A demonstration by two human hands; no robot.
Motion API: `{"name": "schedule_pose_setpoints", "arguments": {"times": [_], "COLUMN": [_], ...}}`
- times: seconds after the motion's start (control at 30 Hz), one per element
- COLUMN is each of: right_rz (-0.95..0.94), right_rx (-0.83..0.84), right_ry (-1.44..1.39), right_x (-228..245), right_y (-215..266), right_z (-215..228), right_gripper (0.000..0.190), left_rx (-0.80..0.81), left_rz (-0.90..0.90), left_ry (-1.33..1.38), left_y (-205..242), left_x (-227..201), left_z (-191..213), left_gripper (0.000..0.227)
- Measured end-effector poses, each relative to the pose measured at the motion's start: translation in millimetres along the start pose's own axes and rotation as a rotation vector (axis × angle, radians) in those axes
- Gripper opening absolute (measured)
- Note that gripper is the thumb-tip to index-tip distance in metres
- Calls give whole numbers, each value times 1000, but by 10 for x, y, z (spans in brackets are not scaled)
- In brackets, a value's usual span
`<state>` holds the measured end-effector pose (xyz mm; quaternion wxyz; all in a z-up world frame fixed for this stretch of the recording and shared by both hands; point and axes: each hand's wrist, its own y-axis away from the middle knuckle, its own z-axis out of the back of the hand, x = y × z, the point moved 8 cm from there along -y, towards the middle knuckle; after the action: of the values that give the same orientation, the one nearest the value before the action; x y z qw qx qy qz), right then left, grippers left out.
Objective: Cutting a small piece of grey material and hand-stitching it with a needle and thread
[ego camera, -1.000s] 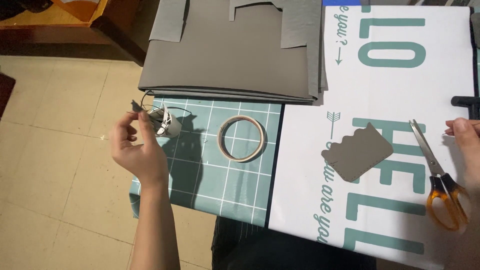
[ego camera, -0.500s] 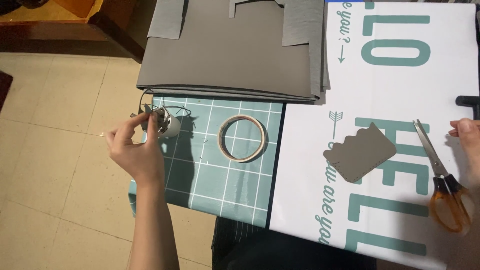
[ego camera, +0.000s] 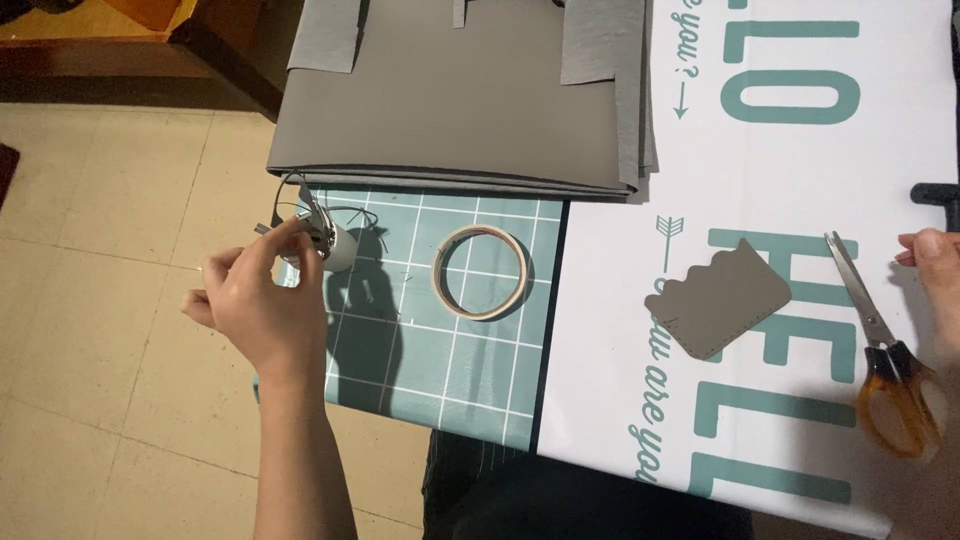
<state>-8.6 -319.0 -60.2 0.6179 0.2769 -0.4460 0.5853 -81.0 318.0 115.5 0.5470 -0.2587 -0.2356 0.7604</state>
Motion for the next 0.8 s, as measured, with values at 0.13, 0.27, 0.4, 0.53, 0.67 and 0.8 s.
{"name": "schedule_pose_setpoints", "arguments": {"times": [0.13,0.27,0.4,0.53,0.67,0.8], "right_rz": [27,101,64,131,-70,-387], "right_rx": [2,-37,-64,-66,-11,11], "right_ry": [106,96,9,42,-135,-325], "right_x": [580,359,1468,1827,1679,1748], "right_y": [60,7,126,109,43,63], "right_z": [-35,10,-87,-105,-175,-301], "right_gripper": [41,25,5,17,26,24], "left_rx": [-20,26,-19,-85,47,578], "left_rz": [-3,33,-57,-138,-271,-422], "left_ry": [0,-17,-132,-47,315,1058], "left_y": [1,-15,-3,-88,-88,76], "left_x": [10,0,-79,-512,-1404,-2666], "left_z": [46,139,356,583,543,236], "left_gripper": [15,13,24,38,19,15]}}
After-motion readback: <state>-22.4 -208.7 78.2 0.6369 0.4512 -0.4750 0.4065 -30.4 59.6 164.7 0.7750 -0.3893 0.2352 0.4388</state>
